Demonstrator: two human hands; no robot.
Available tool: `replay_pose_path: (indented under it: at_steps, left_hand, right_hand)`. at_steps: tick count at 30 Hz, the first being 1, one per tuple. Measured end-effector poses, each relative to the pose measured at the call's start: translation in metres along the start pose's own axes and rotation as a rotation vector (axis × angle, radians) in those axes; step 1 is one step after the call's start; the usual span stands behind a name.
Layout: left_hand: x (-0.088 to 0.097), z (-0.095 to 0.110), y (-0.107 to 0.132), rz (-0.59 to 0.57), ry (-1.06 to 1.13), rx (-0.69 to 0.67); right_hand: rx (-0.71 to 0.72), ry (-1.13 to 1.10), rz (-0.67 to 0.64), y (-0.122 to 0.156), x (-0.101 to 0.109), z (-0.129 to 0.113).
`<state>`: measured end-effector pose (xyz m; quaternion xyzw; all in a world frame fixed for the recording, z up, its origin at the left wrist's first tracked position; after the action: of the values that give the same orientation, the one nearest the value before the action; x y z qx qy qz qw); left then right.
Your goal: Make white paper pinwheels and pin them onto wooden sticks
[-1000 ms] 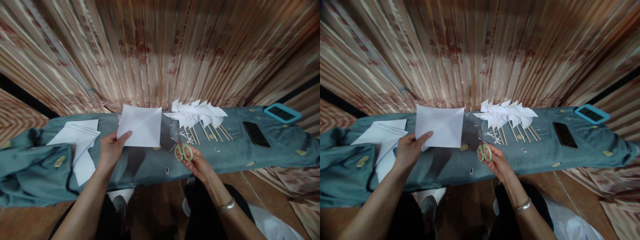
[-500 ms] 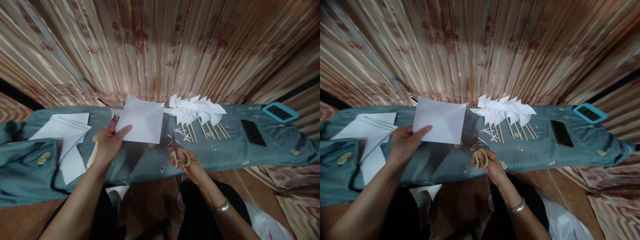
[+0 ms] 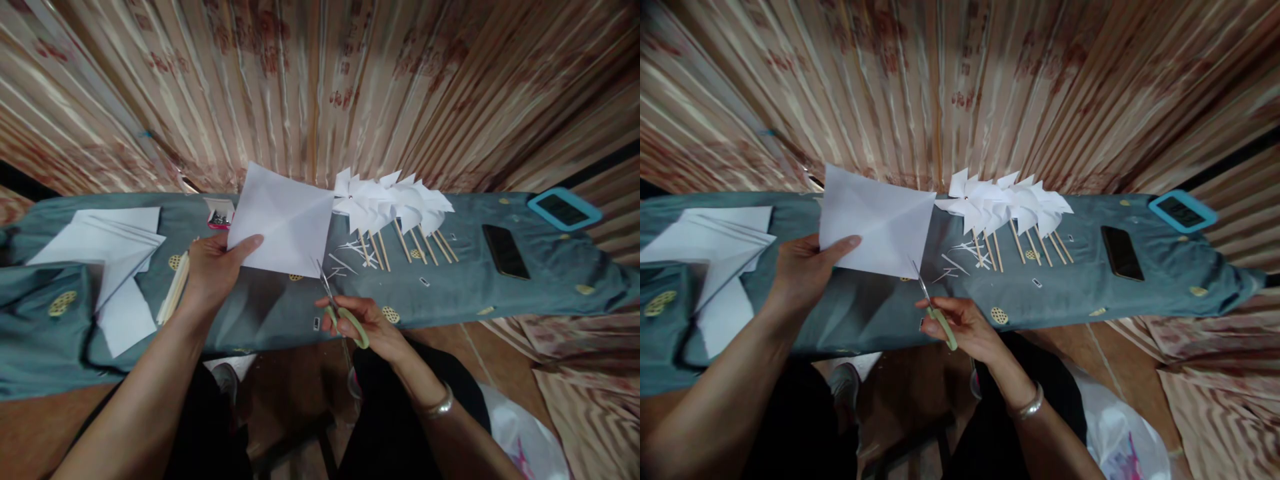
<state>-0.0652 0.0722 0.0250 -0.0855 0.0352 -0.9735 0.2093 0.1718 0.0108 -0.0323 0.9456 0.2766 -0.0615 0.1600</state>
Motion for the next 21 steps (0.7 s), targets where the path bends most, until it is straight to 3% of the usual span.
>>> replay_pose_path:
  at_steps: [21]
  left_hand:
    - [-0.0053,0.0015,0.0049,-0.015,0.014,0.003]
  right_hand:
    - [-0.032,-0.006,0.022,-0.0033,0.0007,0.0086]
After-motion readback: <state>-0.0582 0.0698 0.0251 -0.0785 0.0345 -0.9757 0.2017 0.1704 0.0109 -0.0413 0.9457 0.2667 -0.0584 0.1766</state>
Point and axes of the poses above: each hand's wrist, its own y-axis away from the middle knuckle, its own x-axis out of the back of the hand, z = x × y, the point moved 9 cm from there along -y, towards the middle knuckle, and after that the axes turned 5 degrees about -x, right-handed, at the moved point
